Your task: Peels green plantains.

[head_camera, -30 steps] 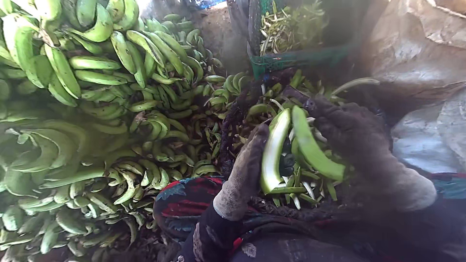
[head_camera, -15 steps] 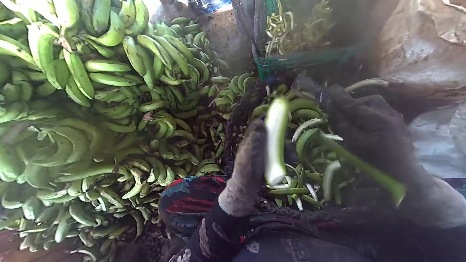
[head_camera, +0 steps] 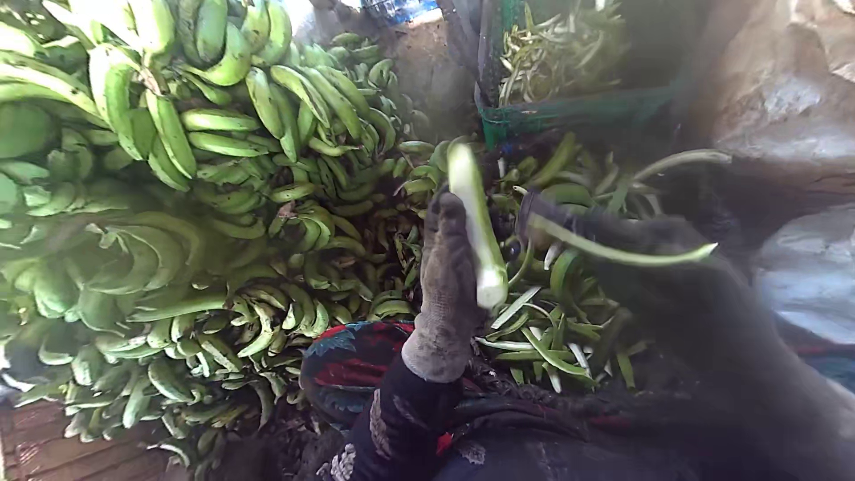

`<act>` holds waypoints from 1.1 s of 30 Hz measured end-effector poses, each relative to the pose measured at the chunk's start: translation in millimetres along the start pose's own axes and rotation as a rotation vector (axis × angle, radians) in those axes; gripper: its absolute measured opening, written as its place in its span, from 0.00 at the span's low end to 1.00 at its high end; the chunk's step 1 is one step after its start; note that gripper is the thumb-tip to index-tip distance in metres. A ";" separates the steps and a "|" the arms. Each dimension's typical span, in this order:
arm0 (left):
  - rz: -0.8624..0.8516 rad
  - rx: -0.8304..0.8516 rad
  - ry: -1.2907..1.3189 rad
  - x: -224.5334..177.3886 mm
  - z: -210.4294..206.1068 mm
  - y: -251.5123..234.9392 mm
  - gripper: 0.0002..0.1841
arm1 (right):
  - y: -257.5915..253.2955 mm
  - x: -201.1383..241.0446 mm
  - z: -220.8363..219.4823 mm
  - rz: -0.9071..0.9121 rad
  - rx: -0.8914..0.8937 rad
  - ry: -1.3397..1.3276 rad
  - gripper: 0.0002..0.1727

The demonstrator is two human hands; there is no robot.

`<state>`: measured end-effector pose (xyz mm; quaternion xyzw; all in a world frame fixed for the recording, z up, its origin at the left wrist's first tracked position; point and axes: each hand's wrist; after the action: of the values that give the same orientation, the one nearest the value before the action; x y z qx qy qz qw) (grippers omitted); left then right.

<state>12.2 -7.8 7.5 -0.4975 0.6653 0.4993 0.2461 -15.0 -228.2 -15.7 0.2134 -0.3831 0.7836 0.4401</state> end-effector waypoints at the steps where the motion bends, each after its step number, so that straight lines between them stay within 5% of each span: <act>1: -0.039 -0.037 -0.008 -1.2 -2.4 -1.8 0.20 | 5.4 6.4 -7.1 0.037 0.006 -0.085 0.16; 5: 0.094 0.093 -0.274 23.0 -3.8 9.9 0.22 | -1.8 -14.2 -29.9 0.035 -0.125 0.143 0.22; 8: 0.306 0.248 -0.108 30.6 1.9 6.4 0.33 | -12.1 -42.4 -9.1 -0.142 -0.021 0.273 0.24; 14: 0.018 -0.052 -0.011 3.1 1.6 -0.9 0.22 | 14.5 15.6 -24.7 -0.007 0.010 -0.058 0.19; 17: 0.024 0.141 -0.250 19.9 6.3 5.4 0.23 | 3.9 -7.4 -37.2 -0.029 -0.097 0.169 0.21; 19: 0.135 0.295 -0.307 36.7 13.4 3.1 0.33 | -12.1 -24.3 -19.5 -0.214 0.047 0.299 0.25; 22: 0.259 0.389 -0.210 25.4 14.8 5.9 0.25 | -17.8 -32.0 -11.6 -0.334 0.157 0.312 0.23; 28: 0.281 0.075 0.217 34.8 4.0 -3.0 0.25 | 8.2 -9.7 -43.1 -0.141 0.005 0.015 0.26; 33: 0.133 -0.250 0.030 63.9 30.2 -24.5 0.23 | 3.6 -2.8 -14.2 -0.403 -0.038 -0.285 0.26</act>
<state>4.8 -7.1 -66.9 -0.4866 0.6329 0.5860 0.1388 -16.5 -219.7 -27.8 0.3855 -0.4058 0.6347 0.5328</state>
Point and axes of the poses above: each hand's wrist, its own y-axis away from the middle knuckle, its own z-axis out of the back of the hand, x = y × z, and after that the axes turned 13 degrees about z, right-handed
